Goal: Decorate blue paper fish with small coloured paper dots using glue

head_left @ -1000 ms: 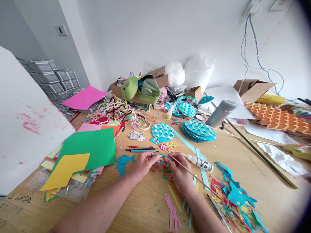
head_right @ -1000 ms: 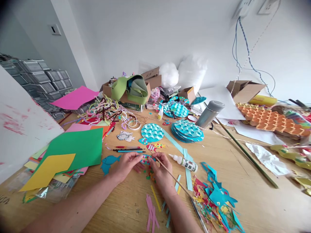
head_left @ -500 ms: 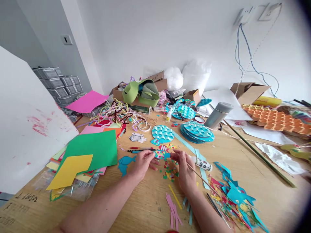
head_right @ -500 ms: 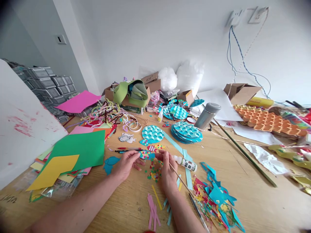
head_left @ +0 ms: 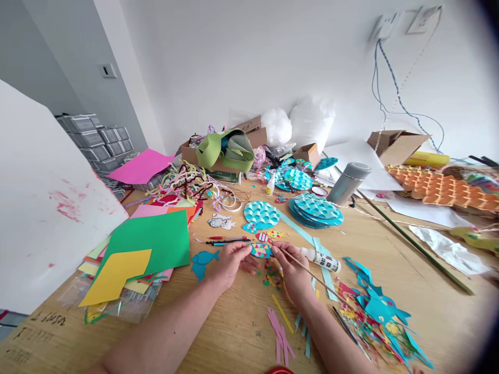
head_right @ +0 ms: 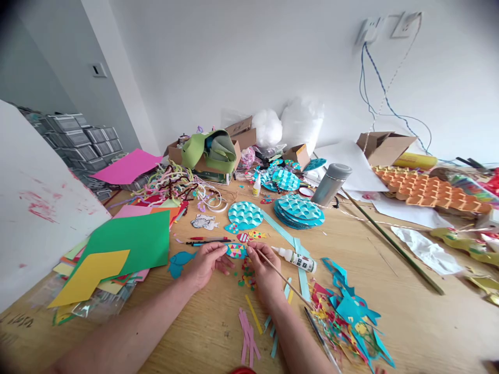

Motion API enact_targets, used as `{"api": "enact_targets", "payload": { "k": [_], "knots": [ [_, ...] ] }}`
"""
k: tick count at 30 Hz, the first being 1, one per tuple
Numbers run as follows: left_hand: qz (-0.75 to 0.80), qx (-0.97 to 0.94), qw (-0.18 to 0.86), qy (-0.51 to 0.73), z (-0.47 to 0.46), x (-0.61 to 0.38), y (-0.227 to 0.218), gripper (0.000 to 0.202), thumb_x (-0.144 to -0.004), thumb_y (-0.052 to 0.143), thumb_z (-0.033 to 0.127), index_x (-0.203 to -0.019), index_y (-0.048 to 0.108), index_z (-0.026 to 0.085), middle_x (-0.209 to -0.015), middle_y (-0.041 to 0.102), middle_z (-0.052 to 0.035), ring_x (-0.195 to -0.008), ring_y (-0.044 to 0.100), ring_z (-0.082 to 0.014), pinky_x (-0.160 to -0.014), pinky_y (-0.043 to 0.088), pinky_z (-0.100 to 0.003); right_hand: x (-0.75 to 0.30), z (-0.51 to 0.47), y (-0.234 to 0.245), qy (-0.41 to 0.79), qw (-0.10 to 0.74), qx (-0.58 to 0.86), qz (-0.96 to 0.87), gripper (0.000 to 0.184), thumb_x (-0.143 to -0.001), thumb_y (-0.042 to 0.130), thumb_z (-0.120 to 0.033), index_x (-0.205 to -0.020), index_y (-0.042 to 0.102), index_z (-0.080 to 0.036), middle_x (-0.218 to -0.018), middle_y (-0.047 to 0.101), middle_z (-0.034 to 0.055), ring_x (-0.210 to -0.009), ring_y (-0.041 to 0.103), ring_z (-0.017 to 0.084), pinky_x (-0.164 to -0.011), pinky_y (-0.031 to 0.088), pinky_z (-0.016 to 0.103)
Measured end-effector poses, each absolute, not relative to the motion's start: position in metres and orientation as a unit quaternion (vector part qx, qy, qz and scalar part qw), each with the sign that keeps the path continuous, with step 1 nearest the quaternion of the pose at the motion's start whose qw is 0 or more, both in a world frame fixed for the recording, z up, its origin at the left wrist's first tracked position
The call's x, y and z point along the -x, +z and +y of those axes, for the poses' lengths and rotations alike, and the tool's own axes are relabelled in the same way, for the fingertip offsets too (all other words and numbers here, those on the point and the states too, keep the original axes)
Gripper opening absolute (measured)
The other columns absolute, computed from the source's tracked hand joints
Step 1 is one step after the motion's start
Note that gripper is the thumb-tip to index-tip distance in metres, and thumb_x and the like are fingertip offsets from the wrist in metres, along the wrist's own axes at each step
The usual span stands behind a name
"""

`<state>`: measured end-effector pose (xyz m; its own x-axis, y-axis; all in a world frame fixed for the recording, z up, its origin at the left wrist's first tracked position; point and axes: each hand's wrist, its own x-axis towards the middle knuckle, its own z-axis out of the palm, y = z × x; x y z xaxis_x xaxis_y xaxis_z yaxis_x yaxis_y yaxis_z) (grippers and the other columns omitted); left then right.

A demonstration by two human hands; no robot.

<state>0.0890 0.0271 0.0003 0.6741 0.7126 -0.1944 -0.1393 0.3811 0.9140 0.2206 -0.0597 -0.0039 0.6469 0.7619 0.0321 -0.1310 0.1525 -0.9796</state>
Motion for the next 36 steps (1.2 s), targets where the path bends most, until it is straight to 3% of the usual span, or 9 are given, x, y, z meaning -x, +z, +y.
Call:
{"api": "enact_targets", "payload": {
  "k": [8, 14, 22, 27, 36],
  "knots": [
    [0.289, -0.474, 0.784, 0.28, 0.0293, -0.0897, -0.0016, 0.041, -0.07, 0.066, 0.049, -0.085, 0.061, 0.011, -0.076, 0.069, -0.0075, -0.058, 0.066, -0.0189, -0.044, 0.048, -0.025, -0.2226, -0.0586, -0.0031, 0.283, 0.72, 0.578, -0.259, 0.035, -0.059, 0.078, -0.048, -0.077, 0.068, -0.02, -0.077, 0.068, 0.0042, -0.072, 0.06, 0.017, -0.063, 0.048, 0.028],
    [0.284, -0.469, 0.79, 0.274, 0.0289, -0.0899, 0.0007, 0.059, -0.072, 0.056, 0.065, -0.091, 0.062, 0.01, -0.079, 0.07, -0.0112, -0.056, 0.066, -0.0184, -0.042, 0.048, -0.024, -0.2217, -0.0581, -0.0058, 0.274, 0.716, 0.582, -0.271, 0.033, -0.062, 0.076, -0.049, -0.077, 0.067, -0.021, -0.077, 0.068, 0.0041, -0.072, 0.06, 0.018, -0.06, 0.049, 0.028],
    [0.305, -0.545, 0.727, 0.287, 0.0246, -0.0886, 0.0006, 0.034, -0.071, 0.066, 0.047, -0.079, 0.066, 0.014, -0.069, 0.067, -0.0034, -0.061, 0.066, -0.0187, -0.046, 0.048, -0.024, -0.2222, -0.0588, -0.0098, 0.264, 0.693, 0.6, -0.3, 0.033, -0.07, 0.071, -0.049, -0.084, 0.067, -0.019, -0.083, 0.069, 0.0049, -0.079, 0.061, 0.018, -0.071, 0.049, 0.03],
    [0.313, -0.561, 0.707, 0.296, 0.0249, -0.0888, -0.0032, 0.034, -0.072, 0.065, 0.047, -0.083, 0.067, 0.015, -0.074, 0.069, -0.0037, -0.059, 0.065, -0.0178, -0.047, 0.048, -0.025, -0.2208, -0.0599, -0.0112, 0.292, 0.679, 0.596, -0.314, 0.047, -0.065, 0.076, -0.045, -0.101, 0.064, -0.019, -0.089, 0.068, 0.0056, -0.079, 0.061, 0.019, -0.067, 0.05, 0.031],
    [0.279, -0.592, 0.711, 0.258, 0.0236, -0.0862, -0.0028, 0.036, -0.073, 0.066, 0.049, -0.084, 0.068, 0.015, -0.074, 0.069, -0.005, -0.062, 0.066, -0.0186, -0.049, 0.049, -0.024, -0.2184, -0.0595, -0.0106, 0.313, 0.672, 0.592, -0.316, 0.046, -0.059, 0.08, -0.047, -0.093, 0.064, -0.02, -0.084, 0.066, 0.0044, -0.076, 0.06, 0.019, -0.07, 0.05, 0.034]
  ]
}}
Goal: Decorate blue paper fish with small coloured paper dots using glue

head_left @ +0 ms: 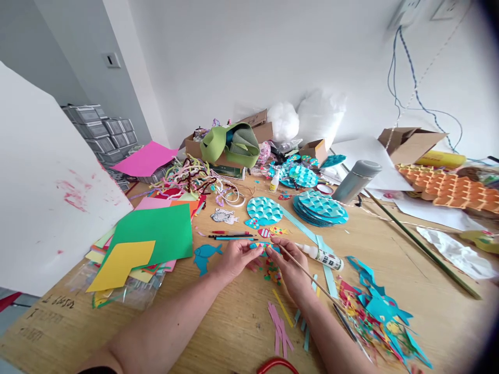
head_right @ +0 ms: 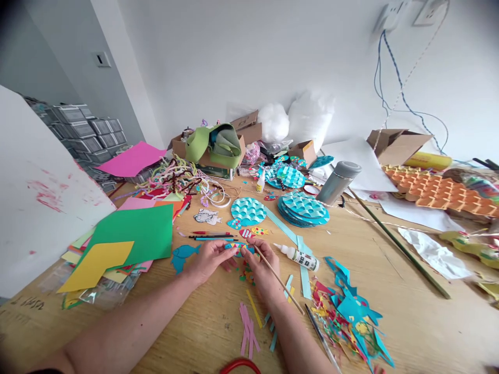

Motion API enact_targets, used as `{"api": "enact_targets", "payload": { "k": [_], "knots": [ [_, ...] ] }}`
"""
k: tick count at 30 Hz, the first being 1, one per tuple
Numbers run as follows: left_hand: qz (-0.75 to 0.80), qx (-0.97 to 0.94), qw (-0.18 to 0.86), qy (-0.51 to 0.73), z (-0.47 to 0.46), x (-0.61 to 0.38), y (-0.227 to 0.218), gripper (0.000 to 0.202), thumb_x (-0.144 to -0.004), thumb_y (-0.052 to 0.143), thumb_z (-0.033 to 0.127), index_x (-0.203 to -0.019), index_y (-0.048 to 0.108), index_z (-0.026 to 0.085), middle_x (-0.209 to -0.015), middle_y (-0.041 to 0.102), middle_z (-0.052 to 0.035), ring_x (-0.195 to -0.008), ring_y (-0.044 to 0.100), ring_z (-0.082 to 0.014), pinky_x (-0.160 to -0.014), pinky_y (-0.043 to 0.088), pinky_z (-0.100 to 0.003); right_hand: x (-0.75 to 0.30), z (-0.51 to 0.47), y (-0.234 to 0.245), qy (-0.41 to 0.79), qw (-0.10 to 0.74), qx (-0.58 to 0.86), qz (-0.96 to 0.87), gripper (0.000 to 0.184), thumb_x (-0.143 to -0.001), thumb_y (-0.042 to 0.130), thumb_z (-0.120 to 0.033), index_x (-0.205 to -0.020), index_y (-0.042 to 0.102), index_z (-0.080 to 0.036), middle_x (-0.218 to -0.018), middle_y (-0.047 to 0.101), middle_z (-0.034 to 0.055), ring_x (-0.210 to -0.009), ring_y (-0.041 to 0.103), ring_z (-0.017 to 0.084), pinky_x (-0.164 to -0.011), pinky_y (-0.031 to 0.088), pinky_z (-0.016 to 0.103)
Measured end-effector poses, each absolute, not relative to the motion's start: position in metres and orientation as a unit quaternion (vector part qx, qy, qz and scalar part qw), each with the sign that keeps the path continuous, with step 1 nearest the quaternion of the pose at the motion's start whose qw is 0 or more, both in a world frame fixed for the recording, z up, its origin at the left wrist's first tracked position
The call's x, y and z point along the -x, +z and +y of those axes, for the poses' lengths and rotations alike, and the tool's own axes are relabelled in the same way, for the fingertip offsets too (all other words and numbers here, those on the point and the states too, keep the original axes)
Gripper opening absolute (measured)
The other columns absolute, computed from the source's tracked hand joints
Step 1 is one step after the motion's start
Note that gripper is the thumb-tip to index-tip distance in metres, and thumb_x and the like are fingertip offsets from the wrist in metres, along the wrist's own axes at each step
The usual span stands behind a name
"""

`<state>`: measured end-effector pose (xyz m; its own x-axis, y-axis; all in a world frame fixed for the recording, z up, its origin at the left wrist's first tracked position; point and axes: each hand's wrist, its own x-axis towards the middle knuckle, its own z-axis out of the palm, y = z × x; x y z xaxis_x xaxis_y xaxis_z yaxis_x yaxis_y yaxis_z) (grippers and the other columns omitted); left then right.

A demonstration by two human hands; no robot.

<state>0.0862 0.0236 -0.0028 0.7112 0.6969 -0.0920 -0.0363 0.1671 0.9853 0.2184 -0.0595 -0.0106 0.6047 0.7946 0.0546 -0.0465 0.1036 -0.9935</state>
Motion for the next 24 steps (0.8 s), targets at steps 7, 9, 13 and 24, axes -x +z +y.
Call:
{"api": "enact_targets", "payload": {
  "k": [7, 9, 13, 24],
  "knots": [
    [0.266, -0.602, 0.709, 0.254, 0.026, -0.086, -0.012, 0.032, -0.077, 0.065, 0.043, -0.089, 0.067, 0.014, -0.074, 0.07, -0.0046, -0.062, 0.066, -0.0177, -0.051, 0.05, -0.024, -0.216, -0.06, -0.006, 0.354, 0.667, 0.579, -0.308, 0.05, -0.055, 0.083, -0.046, -0.092, 0.064, -0.019, -0.083, 0.067, 0.0045, -0.076, 0.061, 0.019, -0.067, 0.049, 0.03],
    [0.263, -0.602, 0.712, 0.248, 0.025, -0.086, -0.01, 0.032, -0.076, 0.065, 0.043, -0.088, 0.067, 0.014, -0.072, 0.069, -0.0044, -0.063, 0.067, -0.0178, -0.051, 0.051, -0.025, -0.216, -0.061, -0.006, 0.358, 0.666, 0.58, -0.302, 0.05, -0.053, 0.084, -0.045, -0.091, 0.065, -0.019, -0.082, 0.067, 0.0037, -0.074, 0.061, 0.018, -0.066, 0.048, 0.029],
    [0.259, -0.592, 0.723, 0.245, 0.025, -0.086, -0.005, 0.036, -0.076, 0.064, 0.047, -0.089, 0.065, 0.014, -0.072, 0.068, -0.0046, -0.061, 0.067, -0.0174, -0.049, 0.051, -0.024, -0.218, -0.061, -0.008, 0.367, 0.668, 0.576, -0.295, 0.048, -0.056, 0.083, -0.045, -0.092, 0.064, -0.02, -0.079, 0.067, 0.0017, -0.07, 0.06, 0.016, -0.063, 0.047, 0.027],
    [0.322, -0.526, 0.716, 0.326, 0.028, -0.091, -0.009, 0.037, -0.069, 0.07, 0.045, -0.083, 0.064, 0.012, -0.07, 0.066, -0.0028, -0.056, 0.064, -0.0153, -0.043, 0.049, -0.021, -0.225, -0.061, -0.016, 0.241, 0.682, 0.619, -0.307, 0.037, -0.071, 0.07, -0.048, -0.093, 0.062, -0.019, -0.083, 0.067, 0.0043, -0.075, 0.06, 0.018, -0.068, 0.046, 0.03]
  ]
}}
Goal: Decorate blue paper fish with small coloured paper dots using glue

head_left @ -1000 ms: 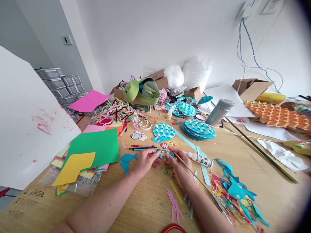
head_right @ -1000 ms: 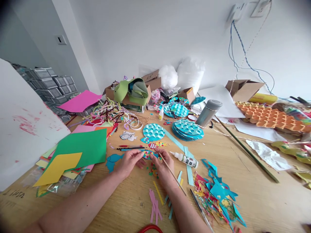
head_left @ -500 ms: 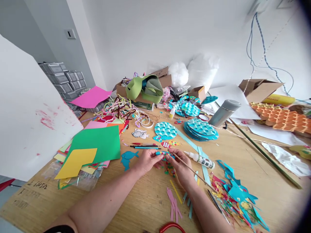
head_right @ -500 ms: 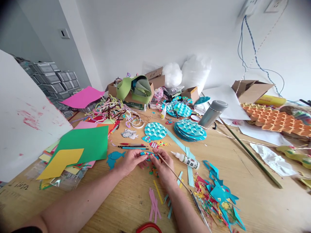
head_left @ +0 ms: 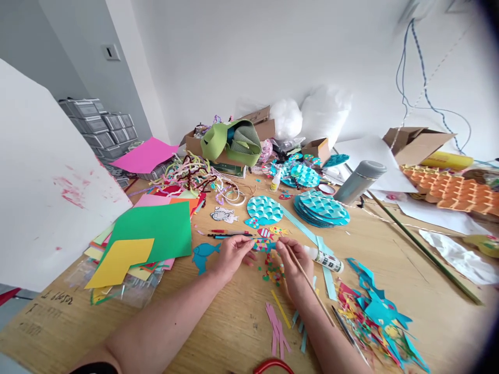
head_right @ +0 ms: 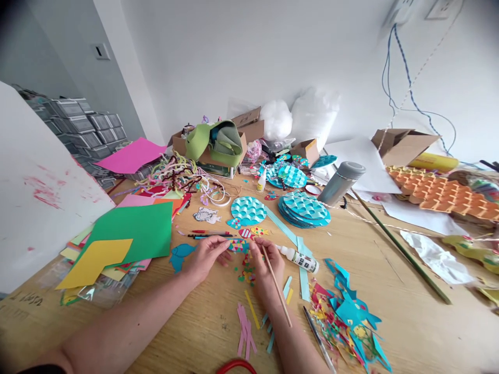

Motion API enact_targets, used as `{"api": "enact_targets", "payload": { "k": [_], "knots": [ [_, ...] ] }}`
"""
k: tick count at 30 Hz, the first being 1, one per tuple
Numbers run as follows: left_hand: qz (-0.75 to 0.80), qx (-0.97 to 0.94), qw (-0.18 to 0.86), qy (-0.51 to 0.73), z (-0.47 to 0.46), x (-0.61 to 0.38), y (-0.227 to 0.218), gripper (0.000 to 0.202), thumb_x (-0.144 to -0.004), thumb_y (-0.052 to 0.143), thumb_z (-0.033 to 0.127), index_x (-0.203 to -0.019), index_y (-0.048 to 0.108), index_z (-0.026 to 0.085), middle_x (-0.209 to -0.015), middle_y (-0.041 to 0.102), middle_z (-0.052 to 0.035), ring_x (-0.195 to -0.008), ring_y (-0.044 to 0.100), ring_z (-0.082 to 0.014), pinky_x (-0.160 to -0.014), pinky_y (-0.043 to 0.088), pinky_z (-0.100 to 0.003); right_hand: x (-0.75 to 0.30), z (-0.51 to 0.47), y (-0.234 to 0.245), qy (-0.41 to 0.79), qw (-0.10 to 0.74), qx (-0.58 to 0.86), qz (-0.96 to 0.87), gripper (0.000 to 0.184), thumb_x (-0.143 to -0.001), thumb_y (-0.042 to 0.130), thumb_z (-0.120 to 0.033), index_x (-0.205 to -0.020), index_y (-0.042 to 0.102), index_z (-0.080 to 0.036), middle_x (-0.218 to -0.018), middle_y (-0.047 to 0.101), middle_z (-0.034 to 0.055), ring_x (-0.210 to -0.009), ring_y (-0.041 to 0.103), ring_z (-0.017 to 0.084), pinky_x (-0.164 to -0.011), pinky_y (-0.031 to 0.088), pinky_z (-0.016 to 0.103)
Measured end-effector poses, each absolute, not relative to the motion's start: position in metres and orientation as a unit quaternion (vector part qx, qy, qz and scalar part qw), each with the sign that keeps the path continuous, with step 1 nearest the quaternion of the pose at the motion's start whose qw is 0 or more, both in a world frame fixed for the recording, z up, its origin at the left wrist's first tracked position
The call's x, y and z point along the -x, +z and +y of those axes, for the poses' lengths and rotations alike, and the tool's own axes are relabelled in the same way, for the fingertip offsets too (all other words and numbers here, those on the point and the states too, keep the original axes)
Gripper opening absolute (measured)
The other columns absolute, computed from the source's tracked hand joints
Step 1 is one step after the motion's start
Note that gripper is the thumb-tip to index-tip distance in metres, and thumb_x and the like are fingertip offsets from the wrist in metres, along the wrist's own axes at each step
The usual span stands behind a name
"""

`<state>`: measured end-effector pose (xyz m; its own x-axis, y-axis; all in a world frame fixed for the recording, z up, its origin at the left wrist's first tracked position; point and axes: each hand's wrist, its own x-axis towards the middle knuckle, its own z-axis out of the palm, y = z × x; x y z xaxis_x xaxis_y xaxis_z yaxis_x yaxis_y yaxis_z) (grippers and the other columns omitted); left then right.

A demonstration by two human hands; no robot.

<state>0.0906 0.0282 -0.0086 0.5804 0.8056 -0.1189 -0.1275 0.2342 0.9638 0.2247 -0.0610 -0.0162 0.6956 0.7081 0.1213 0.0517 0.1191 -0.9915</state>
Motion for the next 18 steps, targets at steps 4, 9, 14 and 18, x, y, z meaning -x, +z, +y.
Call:
{"api": "enact_targets", "payload": {
  "k": [4, 9, 14, 18],
  "knots": [
    [0.362, -0.514, 0.685, 0.368, 0.033, -0.09, -0.005, 0.04, -0.066, 0.071, 0.047, -0.084, 0.066, 0.012, -0.066, 0.061, 0.0, -0.045, 0.055, -0.0089, -0.033, 0.038, -0.017, -0.231, -0.064, -0.012, 0.106, 0.681, 0.662, -0.294, 0.036, -0.08, 0.057, -0.053, -0.086, 0.062, -0.018, -0.079, 0.066, 0.005, -0.077, 0.06, 0.02, -0.074, 0.045, 0.033],
    [0.373, -0.523, 0.671, 0.371, 0.038, -0.09, -0.004, 0.038, -0.066, 0.071, 0.047, -0.078, 0.064, 0.012, -0.055, 0.05, 0.005, -0.037, 0.043, -0.0039, -0.028, 0.026, -0.015, -0.234, -0.065, -0.014, 0.069, 0.672, 0.672, -0.303, 0.036, -0.083, 0.053, -0.053, -0.085, 0.061, -0.018, -0.076, 0.064, 0.0041, -0.073, 0.058, 0.019, -0.069, 0.044, 0.032],
    [0.378, -0.53, 0.673, 0.352, 0.042, -0.089, 0.004, 0.032, -0.069, 0.071, 0.041, -0.074, 0.061, 0.011, -0.065, 0.058, 0.0001, -0.042, 0.051, -0.006, -0.03, 0.032, -0.016, -0.232, -0.066, -0.017, 0.048, 0.636, 0.692, -0.338, 0.039, -0.084, 0.05, -0.055, -0.085, 0.061, -0.017, -0.076, 0.064, 0.0051, -0.073, 0.058, 0.02, -0.069, 0.042, 0.032],
    [0.39, -0.55, 0.658, 0.335, 0.052, -0.084, 0.016, 0.021, -0.075, 0.067, 0.031, -0.076, 0.061, 0.011, -0.069, 0.062, -0.0015, -0.043, 0.053, -0.0065, -0.032, 0.034, -0.016, -0.229, -0.067, -0.014, 0.053, 0.628, 0.692, -0.352, 0.042, -0.083, 0.048, -0.057, -0.085, 0.06, -0.017, -0.073, 0.062, 0.0039, -0.068, 0.055, 0.018, -0.066, 0.041, 0.03]
  ]
}}
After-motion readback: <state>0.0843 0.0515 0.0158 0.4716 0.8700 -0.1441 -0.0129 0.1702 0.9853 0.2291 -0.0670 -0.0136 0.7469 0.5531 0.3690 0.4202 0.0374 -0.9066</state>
